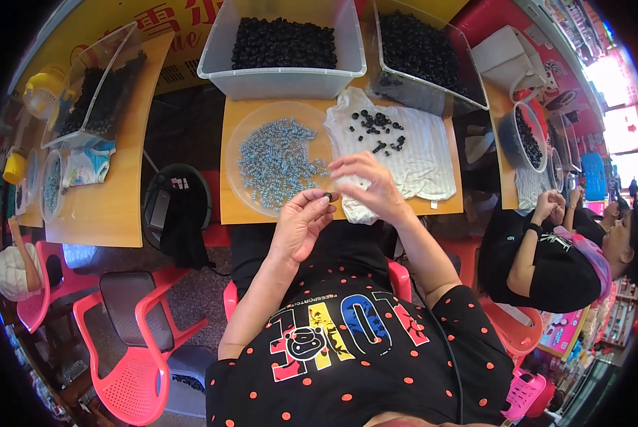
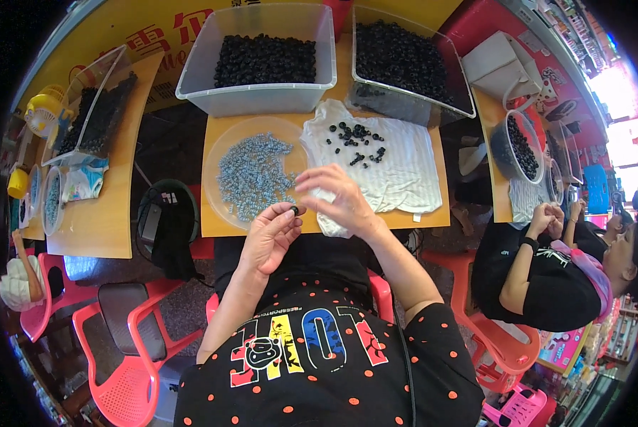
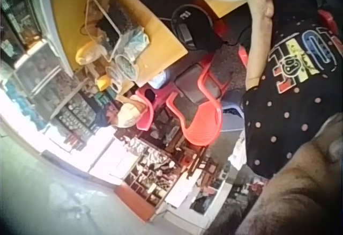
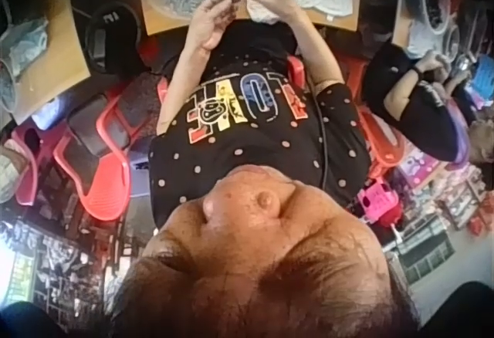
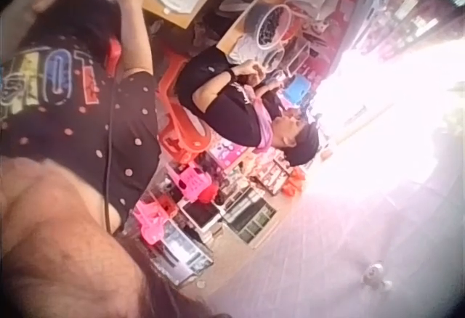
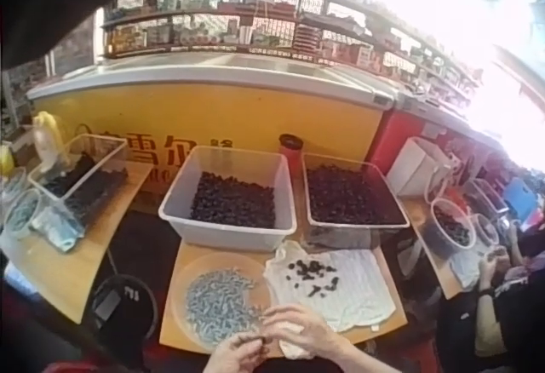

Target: The person assembles small components by picking up plastic inserts and fitting them into black caps by hand, handling one piece at a time.

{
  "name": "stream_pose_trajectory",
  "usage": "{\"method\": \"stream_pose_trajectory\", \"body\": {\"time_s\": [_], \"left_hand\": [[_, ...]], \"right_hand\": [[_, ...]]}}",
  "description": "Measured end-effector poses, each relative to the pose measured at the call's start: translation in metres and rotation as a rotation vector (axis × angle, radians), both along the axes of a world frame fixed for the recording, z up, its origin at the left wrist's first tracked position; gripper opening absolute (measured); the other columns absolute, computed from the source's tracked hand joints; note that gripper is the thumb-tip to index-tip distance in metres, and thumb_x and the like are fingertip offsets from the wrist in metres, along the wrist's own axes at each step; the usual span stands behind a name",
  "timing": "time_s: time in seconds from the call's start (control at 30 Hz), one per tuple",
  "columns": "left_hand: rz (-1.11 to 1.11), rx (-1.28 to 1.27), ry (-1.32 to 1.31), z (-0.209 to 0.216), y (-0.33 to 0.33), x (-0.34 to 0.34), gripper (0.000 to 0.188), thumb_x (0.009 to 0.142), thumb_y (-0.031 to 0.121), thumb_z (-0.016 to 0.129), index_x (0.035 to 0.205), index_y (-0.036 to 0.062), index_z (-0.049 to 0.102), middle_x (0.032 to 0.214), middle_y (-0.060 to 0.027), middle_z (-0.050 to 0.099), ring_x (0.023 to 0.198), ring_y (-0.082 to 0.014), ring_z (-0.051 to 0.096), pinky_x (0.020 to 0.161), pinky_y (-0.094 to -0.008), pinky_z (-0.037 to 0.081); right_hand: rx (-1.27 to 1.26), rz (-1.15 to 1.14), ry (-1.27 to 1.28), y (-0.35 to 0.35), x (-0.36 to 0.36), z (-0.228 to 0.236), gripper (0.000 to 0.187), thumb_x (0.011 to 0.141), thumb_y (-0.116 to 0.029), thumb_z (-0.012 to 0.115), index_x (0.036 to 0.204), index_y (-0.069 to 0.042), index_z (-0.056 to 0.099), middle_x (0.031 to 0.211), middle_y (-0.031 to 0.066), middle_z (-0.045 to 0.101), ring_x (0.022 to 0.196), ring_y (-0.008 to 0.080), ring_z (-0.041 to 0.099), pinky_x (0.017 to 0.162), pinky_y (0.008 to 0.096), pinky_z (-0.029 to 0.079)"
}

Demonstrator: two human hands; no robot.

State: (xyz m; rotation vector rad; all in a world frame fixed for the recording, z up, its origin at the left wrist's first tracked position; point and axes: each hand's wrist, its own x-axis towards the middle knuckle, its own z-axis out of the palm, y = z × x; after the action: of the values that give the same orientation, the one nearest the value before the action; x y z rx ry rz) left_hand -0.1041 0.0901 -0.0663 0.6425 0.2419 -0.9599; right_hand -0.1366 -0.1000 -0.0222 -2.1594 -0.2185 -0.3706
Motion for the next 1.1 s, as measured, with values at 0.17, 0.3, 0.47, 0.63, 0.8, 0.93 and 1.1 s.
{"method": "stream_pose_trajectory", "body": {"time_s": [0.17,0.3,0.47,0.63,0.8,0.93,1.1], "left_hand": [[0.065,0.045,-0.169,-0.002,0.020,-0.001,0.022,0.083,-0.003,0.066,0.103,0.0040,0.062,0.095,-0.0073,0.066,0.081,-0.0123,0.063,0.074,-0.0248,0.053],[0.108,0.043,-0.173,-0.011,0.031,-0.004,0.024,0.083,-0.002,0.066,0.107,0.0016,0.063,0.096,-0.0074,0.066,0.082,-0.0128,0.063,0.076,-0.0248,0.053],[0.095,0.040,-0.120,0.001,0.035,-0.003,0.022,0.087,0.002,0.063,0.109,-0.0004,0.062,0.097,-0.0078,0.066,0.085,-0.0139,0.064,0.079,-0.0262,0.053],[0.107,0.030,-0.120,-0.001,0.034,0.002,0.021,0.090,0.004,0.059,0.110,-0.0006,0.061,0.099,-0.0089,0.066,0.088,-0.0148,0.063,0.082,-0.0269,0.052],[0.087,0.017,-0.150,0.001,0.019,0.013,0.023,0.090,0.002,0.059,0.113,-0.0009,0.060,0.100,-0.0093,0.066,0.093,-0.0172,0.064,0.086,-0.0286,0.052],[0.072,0.007,-0.128,0.001,0.010,0.018,0.023,0.090,0.001,0.058,0.112,-0.0013,0.060,0.100,-0.0101,0.066,0.093,-0.0172,0.064,0.086,-0.0284,0.052],[0.207,0.033,-0.130,0.001,0.026,0.019,0.023,0.090,0.002,0.058,0.112,-0.0003,0.060,0.101,-0.0102,0.065,0.088,-0.0163,0.064,0.083,-0.0276,0.053]], "right_hand": [[-0.329,-0.104,-0.048,-0.011,0.046,-0.022,0.012,0.079,-0.012,0.068,0.090,-0.010,0.071,0.090,0.0031,0.065,0.088,0.0226,0.057,0.082,0.0355,0.044],[-0.468,-0.059,-0.087,-0.004,0.079,-0.040,0.012,0.078,-0.012,0.067,0.089,-0.011,0.071,0.087,0.0019,0.065,0.090,0.0220,0.056,0.083,0.0355,0.043],[-0.645,0.009,-0.077,-0.003,0.096,-0.062,0.013,0.076,-0.013,0.064,0.086,-0.013,0.071,0.085,0.0014,0.065,0.093,0.0215,0.056,0.083,0.0365,0.041],[-0.568,0.008,-0.057,-0.007,0.087,-0.053,0.011,0.077,-0.013,0.066,0.087,-0.010,0.069,0.086,0.0025,0.065,0.091,0.0219,0.057,0.084,0.0366,0.042],[-0.150,-0.073,0.132,-0.009,0.056,-0.027,0.012,0.079,-0.012,0.068,0.090,-0.006,0.068,0.088,0.0042,0.067,0.085,0.0223,0.058,0.078,0.0345,0.046],[-0.156,-0.158,0.059,-0.016,0.048,-0.028,0.009,0.079,-0.013,0.068,0.087,-0.007,0.068,0.088,0.0045,0.068,0.083,0.0227,0.058,0.077,0.0345,0.046],[-0.381,-0.064,-0.102,-0.016,0.053,-0.032,0.010,0.078,-0.012,0.068,0.087,-0.008,0.069,0.087,0.0036,0.066,0.084,0.0216,0.058,0.079,0.0336,0.045]]}}
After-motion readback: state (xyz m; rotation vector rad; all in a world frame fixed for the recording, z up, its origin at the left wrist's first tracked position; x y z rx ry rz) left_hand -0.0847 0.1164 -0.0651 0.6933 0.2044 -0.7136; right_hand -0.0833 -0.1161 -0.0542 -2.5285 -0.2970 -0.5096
